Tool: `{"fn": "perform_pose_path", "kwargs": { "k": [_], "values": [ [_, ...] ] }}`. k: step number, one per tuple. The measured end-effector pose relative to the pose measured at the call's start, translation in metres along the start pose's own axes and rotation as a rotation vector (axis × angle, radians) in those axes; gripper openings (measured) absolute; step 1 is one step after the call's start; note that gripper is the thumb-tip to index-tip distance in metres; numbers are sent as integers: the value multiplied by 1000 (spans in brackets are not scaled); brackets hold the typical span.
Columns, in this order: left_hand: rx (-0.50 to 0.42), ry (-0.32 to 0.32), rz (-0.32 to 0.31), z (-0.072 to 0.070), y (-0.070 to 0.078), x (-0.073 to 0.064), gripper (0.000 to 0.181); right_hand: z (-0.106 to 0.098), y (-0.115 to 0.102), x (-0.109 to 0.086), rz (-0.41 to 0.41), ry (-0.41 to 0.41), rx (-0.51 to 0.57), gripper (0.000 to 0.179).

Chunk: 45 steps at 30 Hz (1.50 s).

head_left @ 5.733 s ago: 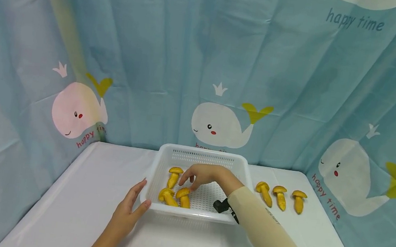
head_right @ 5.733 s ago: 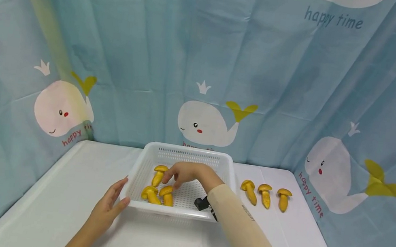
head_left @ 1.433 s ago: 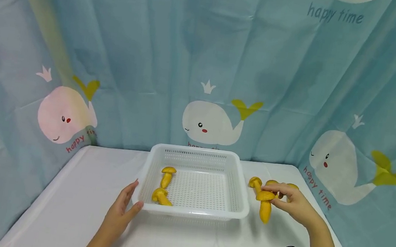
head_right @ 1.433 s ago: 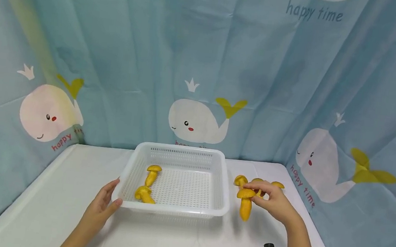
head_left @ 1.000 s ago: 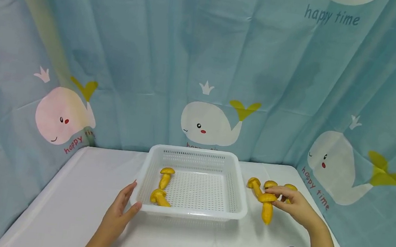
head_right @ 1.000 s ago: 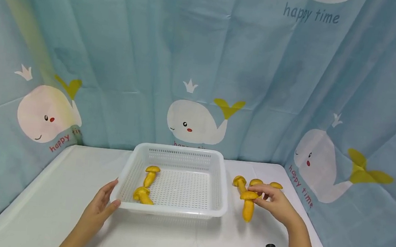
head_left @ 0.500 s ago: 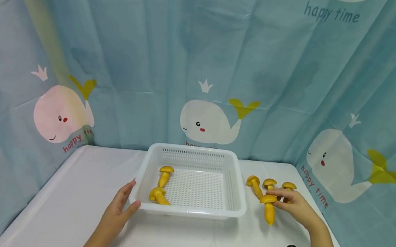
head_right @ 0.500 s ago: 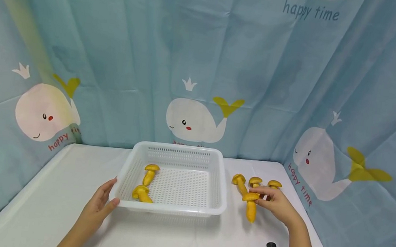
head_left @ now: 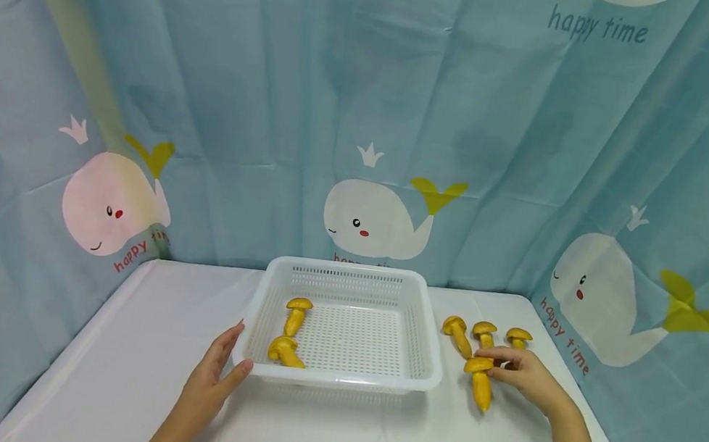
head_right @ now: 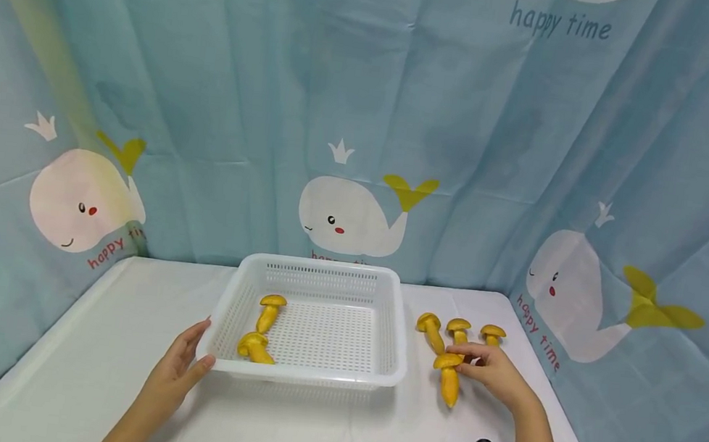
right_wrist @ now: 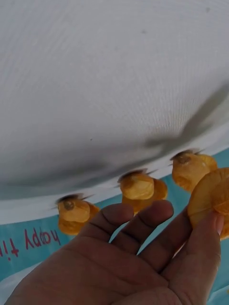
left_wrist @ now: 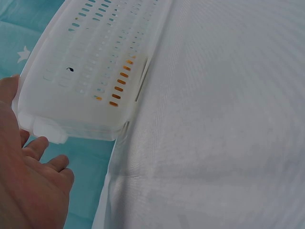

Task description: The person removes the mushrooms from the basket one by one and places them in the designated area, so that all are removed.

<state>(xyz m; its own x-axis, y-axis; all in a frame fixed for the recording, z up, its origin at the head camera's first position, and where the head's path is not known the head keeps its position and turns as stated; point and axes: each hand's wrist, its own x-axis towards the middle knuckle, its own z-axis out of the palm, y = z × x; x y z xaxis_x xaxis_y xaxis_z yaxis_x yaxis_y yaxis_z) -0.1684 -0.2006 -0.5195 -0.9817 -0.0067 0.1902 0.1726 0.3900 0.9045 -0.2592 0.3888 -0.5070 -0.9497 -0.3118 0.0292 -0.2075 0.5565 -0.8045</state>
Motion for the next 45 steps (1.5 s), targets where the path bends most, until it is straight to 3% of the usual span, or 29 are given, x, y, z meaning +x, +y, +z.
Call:
{"fn": "perform_pose_path", "kwargs": {
  "k": [9, 25, 36, 45],
  "values": [
    [13, 10, 11, 1, -4, 1, 67, 4, 0, 2, -2, -34, 19, 36],
    [24, 3, -7, 1, -5, 1, 67, 11, 5, 4, 85, -45, 26, 37],
    [-19, 0, 23, 3, -4, 3, 66, 4, 5, 3, 100, -105, 71, 43],
    [14, 0, 1, 1, -3, 1, 67, 2, -2, 0, 136, -110, 51, 49]
  ]
}}
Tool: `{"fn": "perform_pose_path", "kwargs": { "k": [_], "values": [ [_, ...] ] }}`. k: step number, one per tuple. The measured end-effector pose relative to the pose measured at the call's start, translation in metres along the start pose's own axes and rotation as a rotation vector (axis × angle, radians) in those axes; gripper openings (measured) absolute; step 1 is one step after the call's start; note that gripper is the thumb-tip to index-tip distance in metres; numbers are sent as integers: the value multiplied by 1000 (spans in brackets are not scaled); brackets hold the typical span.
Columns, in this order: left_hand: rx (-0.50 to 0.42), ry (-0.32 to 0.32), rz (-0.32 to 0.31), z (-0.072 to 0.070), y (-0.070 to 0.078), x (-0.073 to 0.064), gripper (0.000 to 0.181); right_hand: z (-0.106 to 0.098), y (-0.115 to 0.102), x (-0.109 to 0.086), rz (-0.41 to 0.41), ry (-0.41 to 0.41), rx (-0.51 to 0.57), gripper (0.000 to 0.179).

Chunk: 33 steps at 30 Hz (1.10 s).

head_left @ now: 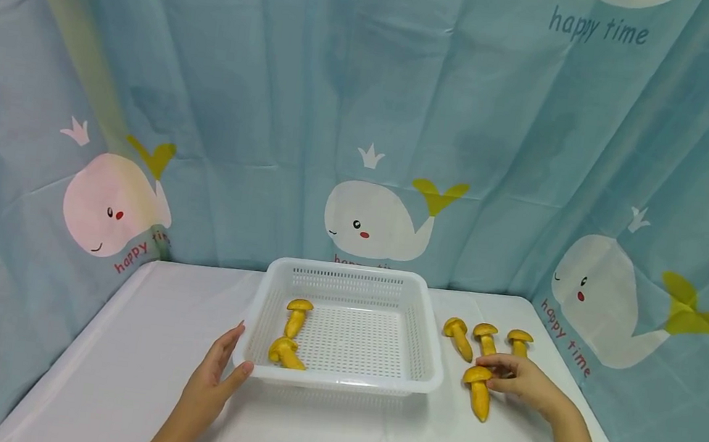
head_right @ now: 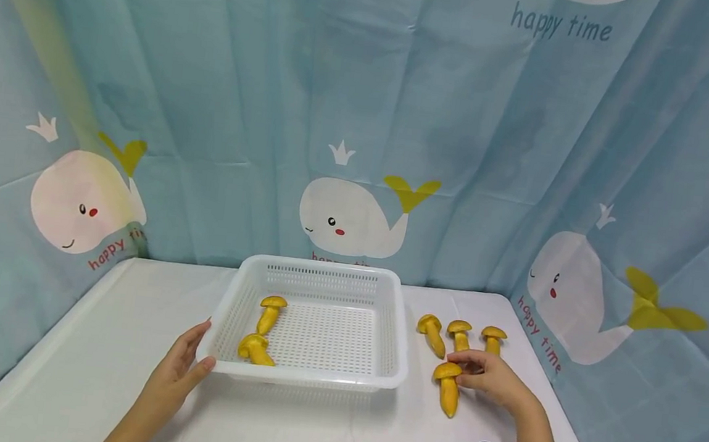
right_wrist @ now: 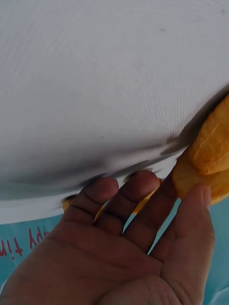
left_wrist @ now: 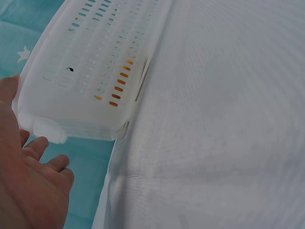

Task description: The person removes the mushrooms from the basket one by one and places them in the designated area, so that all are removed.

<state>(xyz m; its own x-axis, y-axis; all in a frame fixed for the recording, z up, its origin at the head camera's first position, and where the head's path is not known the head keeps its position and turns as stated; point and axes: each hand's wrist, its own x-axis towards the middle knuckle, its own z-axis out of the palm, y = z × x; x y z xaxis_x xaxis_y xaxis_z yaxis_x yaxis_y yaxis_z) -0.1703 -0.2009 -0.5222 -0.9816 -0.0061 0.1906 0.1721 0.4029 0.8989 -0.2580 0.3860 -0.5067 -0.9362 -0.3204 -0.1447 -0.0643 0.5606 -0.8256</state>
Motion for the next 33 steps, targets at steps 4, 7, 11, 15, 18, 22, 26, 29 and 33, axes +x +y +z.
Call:
{"fn": "perform_pose_path", "kwargs": {
  "k": [4, 7, 11, 15, 18, 22, 26, 29, 33],
  "values": [
    [-6, -1, 2, 0, 0, -1, 67, -5, -2, -3, -38, 5, -35, 47],
    [-5, -2, 0, 0, 1, -2, 67, -9, -2, -5, -65, 11, -51, 47],
    [-2, 0, -5, 0, 2, -2, 67, -11, -5, -7, -81, 17, -53, 47],
    [12, 3, -13, 0, 1, -2, 67, -12, -15, -10, -95, 27, -55, 45],
    [21, 2, -20, 0, 1, -2, 67, -13, -25, -14, -122, 47, -59, 41],
    [15, 4, -20, 0, 0, -1, 67, -12, -41, -20, -172, 92, -71, 36],
    [16, 13, -15, 0, 1, 0, 67, -10, -57, -23, -225, 135, -97, 32],
    [22, 13, -19, 0, 1, 1, 67, -6, -68, -24, -279, 164, -119, 29],
    [20, 9, -14, 0, 0, 0, 67, 3, -82, -24, -366, 192, -118, 26]
  ]
}}
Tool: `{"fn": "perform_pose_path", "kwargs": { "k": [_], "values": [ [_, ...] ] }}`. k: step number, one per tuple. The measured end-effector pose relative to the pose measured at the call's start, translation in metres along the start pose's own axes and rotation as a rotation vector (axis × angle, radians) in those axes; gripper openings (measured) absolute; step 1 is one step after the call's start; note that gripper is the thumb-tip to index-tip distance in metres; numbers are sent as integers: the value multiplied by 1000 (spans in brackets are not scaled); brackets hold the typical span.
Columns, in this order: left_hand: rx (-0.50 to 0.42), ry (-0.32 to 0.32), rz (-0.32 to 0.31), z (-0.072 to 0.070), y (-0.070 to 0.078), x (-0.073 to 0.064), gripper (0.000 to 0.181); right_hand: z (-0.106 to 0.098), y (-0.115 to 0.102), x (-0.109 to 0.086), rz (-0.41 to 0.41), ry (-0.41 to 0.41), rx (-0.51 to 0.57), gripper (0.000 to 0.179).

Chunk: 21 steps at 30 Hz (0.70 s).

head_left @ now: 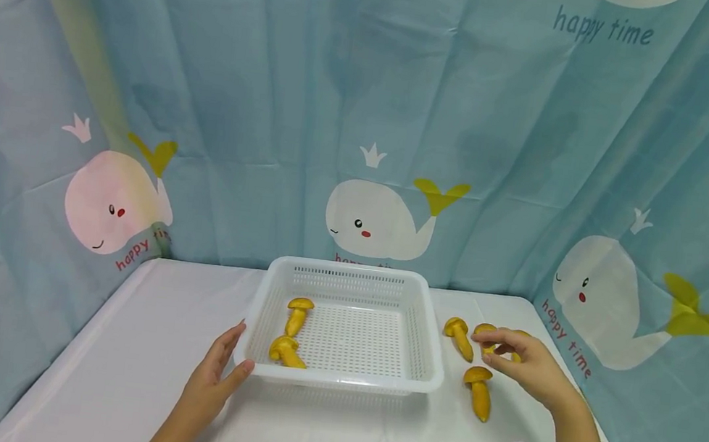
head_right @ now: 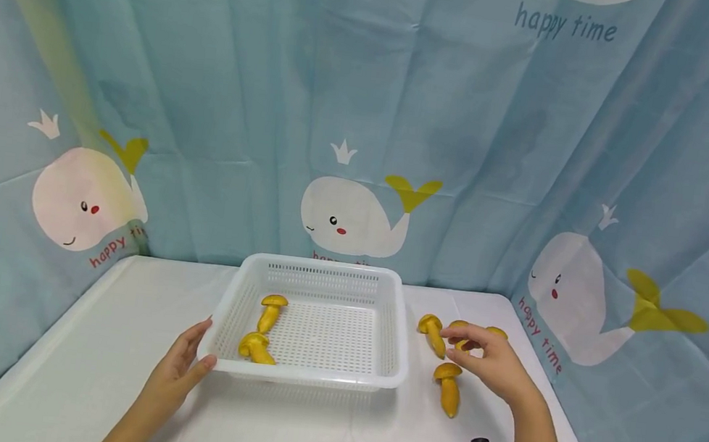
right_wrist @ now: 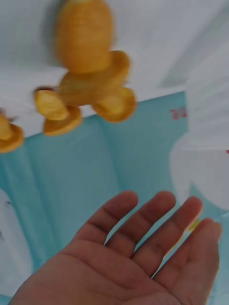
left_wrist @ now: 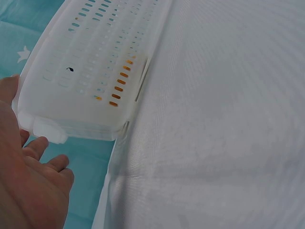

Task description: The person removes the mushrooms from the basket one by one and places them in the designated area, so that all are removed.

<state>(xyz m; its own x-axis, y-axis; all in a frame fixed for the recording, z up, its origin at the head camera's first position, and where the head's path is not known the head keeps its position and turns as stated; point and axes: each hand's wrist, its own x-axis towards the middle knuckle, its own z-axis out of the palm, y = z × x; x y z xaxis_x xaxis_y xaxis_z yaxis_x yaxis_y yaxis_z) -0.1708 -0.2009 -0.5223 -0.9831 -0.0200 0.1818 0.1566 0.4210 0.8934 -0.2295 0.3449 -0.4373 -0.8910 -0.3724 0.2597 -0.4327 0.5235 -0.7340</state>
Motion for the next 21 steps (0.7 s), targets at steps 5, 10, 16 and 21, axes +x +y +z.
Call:
{"fn": "perform_pose_path", "kwargs": {
  "k": [5, 10, 16, 21],
  "values": [
    [-20, 6, 16, 1, 0, -1, 67, 13, -20, 7, -92, 23, -6, 27],
    [-18, 4, 5, 2, 2, -2, 67, 25, -40, 7, -111, 86, -47, 26],
    [-22, 8, 5, 2, 2, -3, 68, 35, -56, 13, -163, 94, -13, 25],
    [-19, 10, 10, 1, 2, -2, 68, 37, -68, 26, -194, 99, -11, 27]
  ]
}}
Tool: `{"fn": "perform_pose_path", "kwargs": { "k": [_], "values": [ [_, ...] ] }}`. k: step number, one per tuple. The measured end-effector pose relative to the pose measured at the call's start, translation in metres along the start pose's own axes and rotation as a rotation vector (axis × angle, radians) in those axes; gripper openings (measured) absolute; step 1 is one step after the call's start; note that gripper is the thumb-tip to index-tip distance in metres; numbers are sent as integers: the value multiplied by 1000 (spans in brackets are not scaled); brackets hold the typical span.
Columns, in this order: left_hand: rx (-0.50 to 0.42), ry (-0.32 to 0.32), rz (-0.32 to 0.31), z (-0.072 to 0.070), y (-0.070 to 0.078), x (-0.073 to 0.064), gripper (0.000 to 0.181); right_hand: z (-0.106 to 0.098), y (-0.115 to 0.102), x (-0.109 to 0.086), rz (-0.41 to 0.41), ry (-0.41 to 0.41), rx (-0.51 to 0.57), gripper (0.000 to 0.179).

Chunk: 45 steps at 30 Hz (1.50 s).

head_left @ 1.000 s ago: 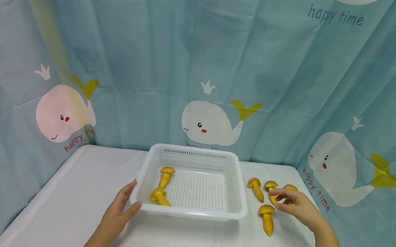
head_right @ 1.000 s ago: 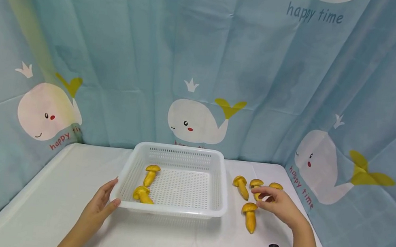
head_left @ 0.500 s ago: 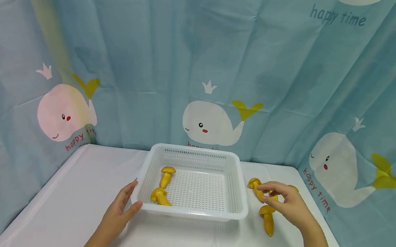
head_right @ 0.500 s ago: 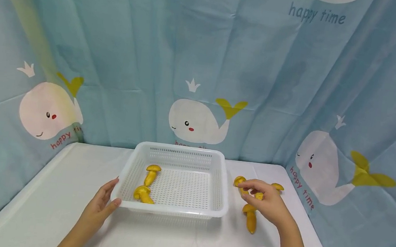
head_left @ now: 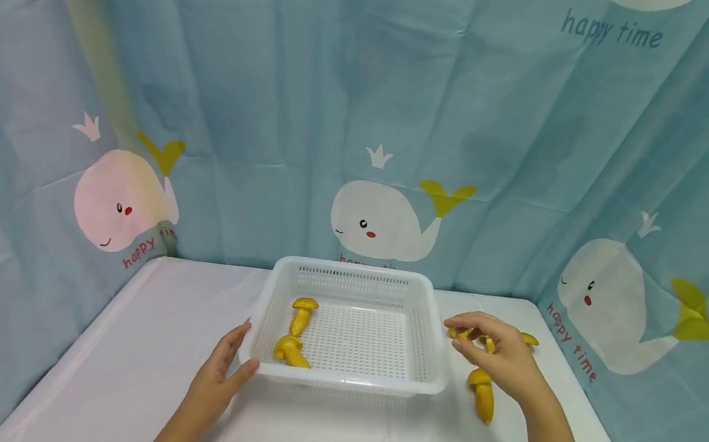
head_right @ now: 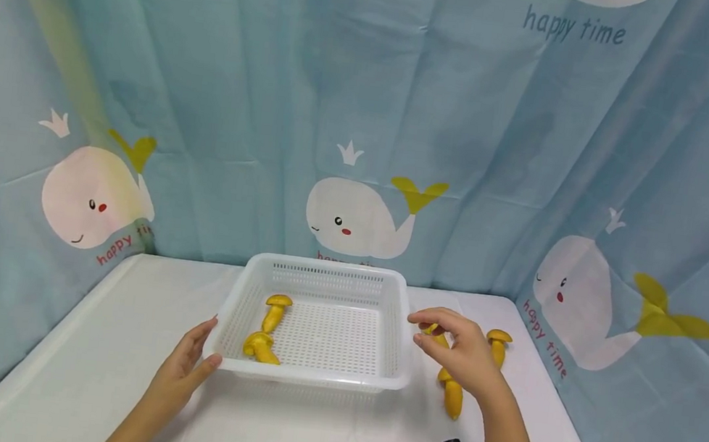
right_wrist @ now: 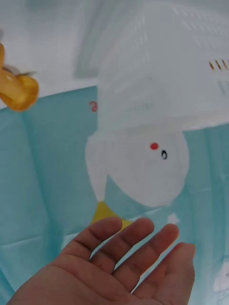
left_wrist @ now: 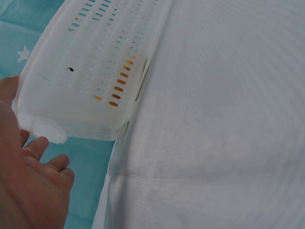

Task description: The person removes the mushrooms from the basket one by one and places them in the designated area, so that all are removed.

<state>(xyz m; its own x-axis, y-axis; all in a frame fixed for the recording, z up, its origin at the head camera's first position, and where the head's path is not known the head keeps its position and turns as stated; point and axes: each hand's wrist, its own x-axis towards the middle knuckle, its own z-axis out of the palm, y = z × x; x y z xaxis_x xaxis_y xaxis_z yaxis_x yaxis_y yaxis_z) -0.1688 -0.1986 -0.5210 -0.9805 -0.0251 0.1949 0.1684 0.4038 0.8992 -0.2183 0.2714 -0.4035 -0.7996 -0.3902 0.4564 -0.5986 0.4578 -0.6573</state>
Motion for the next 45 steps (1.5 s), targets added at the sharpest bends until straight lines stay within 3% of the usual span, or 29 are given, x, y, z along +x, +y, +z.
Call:
{"fn": "perform_pose_path", "kwargs": {
  "k": [7, 17, 24, 37, 45],
  "values": [
    [-17, -8, -18, -1, 0, 0, 68, 3, -25, 38, -69, -51, -47, 31],
    [0, -7, -5, 0, 0, 0, 68, 20, -64, 122, -160, -222, -69, 32],
    [6, -2, -9, 1, 2, 0, 68, 50, -64, 168, -107, -344, -30, 30],
    [-16, -6, -14, -2, 1, 2, 68, 126, -47, 205, 7, -548, 39, 29],
    [-7, -7, -4, -1, -1, 1, 67, 164, -40, 218, 16, -730, 37, 30]
  ]
}}
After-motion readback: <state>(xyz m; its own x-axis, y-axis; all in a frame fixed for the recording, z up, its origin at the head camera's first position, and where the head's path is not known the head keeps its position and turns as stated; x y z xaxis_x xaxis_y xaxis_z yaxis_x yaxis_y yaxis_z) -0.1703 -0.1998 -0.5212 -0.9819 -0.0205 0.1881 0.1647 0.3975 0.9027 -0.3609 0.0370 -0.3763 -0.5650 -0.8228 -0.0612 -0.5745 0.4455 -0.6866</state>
